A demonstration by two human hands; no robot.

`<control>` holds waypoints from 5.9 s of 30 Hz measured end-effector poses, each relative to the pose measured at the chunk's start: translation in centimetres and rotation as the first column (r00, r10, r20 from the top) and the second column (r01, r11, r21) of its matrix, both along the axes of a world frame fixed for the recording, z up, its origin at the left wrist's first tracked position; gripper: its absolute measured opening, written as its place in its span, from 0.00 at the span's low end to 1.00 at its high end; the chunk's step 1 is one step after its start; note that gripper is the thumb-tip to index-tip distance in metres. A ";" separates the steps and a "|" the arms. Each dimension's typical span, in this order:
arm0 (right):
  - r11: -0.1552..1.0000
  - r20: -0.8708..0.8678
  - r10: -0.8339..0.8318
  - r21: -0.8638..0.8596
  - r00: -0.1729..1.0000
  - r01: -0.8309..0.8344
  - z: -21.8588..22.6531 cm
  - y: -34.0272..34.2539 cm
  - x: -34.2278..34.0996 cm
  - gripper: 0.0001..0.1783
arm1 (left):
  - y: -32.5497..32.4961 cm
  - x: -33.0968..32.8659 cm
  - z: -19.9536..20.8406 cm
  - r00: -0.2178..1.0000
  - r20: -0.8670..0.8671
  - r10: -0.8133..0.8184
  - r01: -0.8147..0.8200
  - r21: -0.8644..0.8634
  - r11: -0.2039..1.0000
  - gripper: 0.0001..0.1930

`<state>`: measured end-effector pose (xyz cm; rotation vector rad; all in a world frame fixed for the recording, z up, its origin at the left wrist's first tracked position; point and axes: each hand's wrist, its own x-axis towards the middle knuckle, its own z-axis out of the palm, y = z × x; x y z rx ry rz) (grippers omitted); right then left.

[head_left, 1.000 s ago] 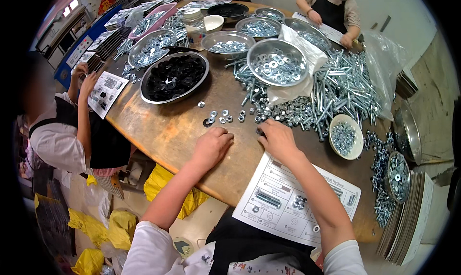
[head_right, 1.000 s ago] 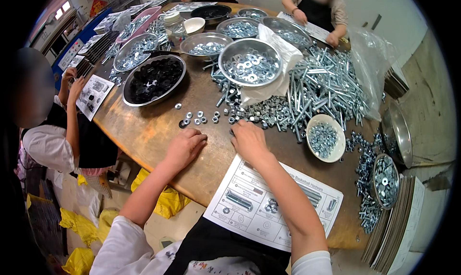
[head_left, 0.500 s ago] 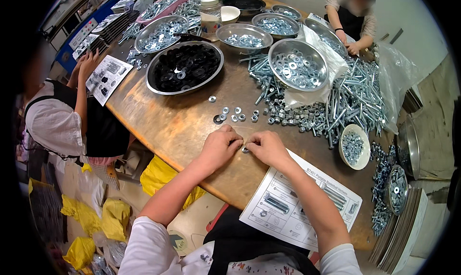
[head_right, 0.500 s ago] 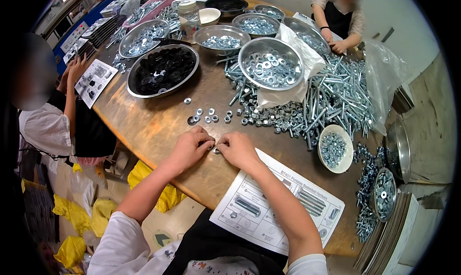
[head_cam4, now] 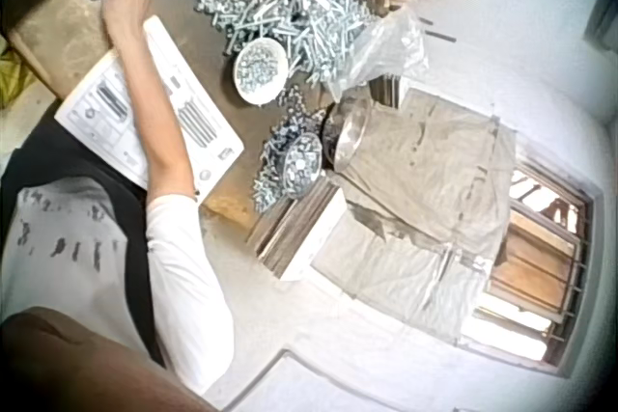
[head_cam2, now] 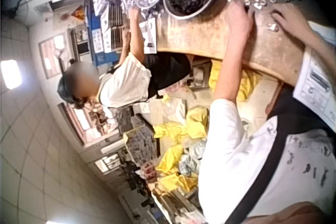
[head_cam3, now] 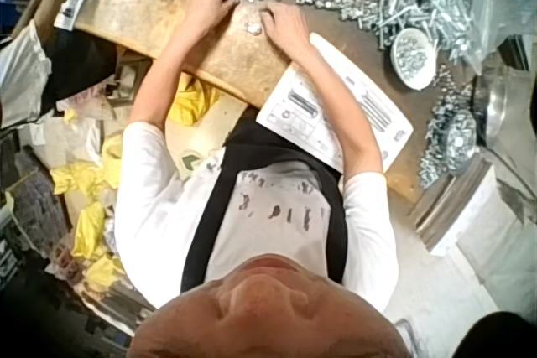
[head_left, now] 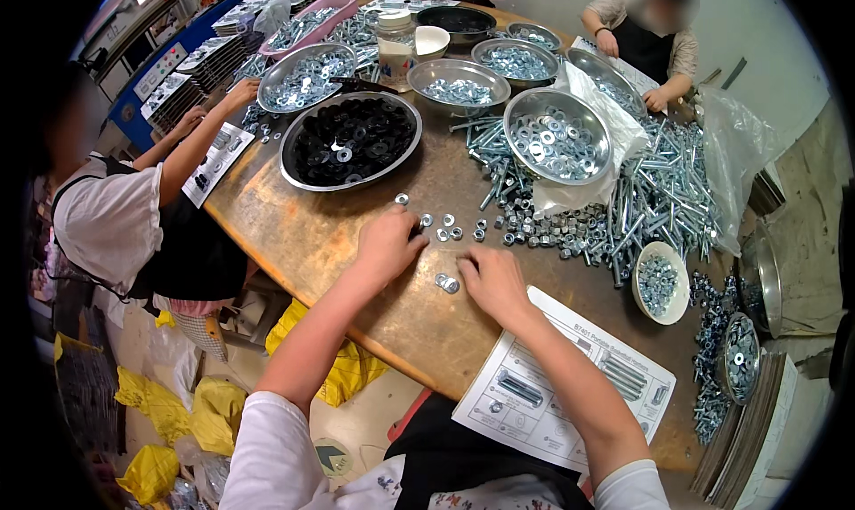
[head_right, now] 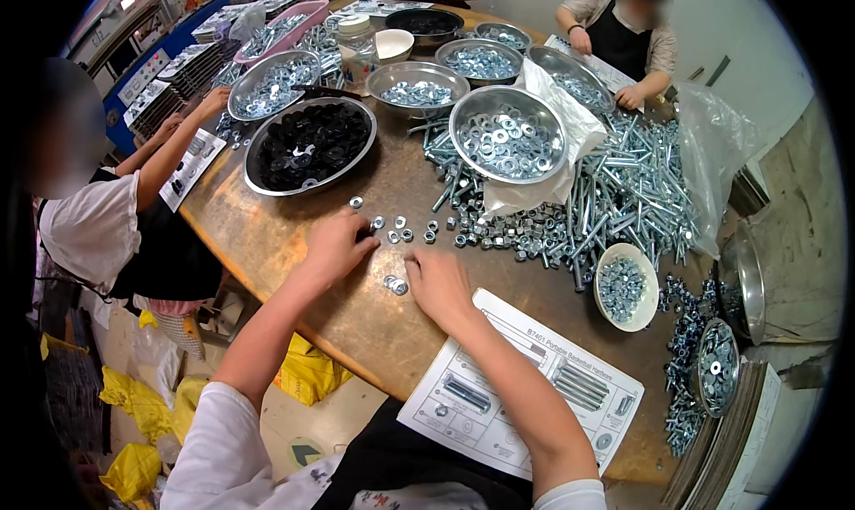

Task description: The person sorts metal fasteners, including bolts, nuts, and washers, from bowls and piles on a table. They place the items onto a printed instruction sheet, aligning them with diagrams, and then move the sorted items into a plastic bag.

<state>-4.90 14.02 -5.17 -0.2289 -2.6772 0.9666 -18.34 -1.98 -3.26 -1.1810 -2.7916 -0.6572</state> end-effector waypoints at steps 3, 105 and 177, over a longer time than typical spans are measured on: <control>0.980 -0.107 0.051 0.199 0.993 -0.029 0.2 -0.3 -2.9 0.09 | 0.3 -0.9 -1.6 0.998 -0.061 -0.025 0.025 0.000 1.000 0.07; 0.904 0.013 0.401 0.153 0.916 -0.398 0.6 1.3 -0.1 0.11 | -1.3 10.6 -3.8 0.990 0.123 0.073 -0.115 0.376 0.919 0.08; 0.650 0.045 -0.760 0.055 0.649 0.758 3.1 16.0 39.9 0.15 | -7.4 21.6 -0.7 0.622 0.756 -0.205 -0.063 0.310 0.949 0.06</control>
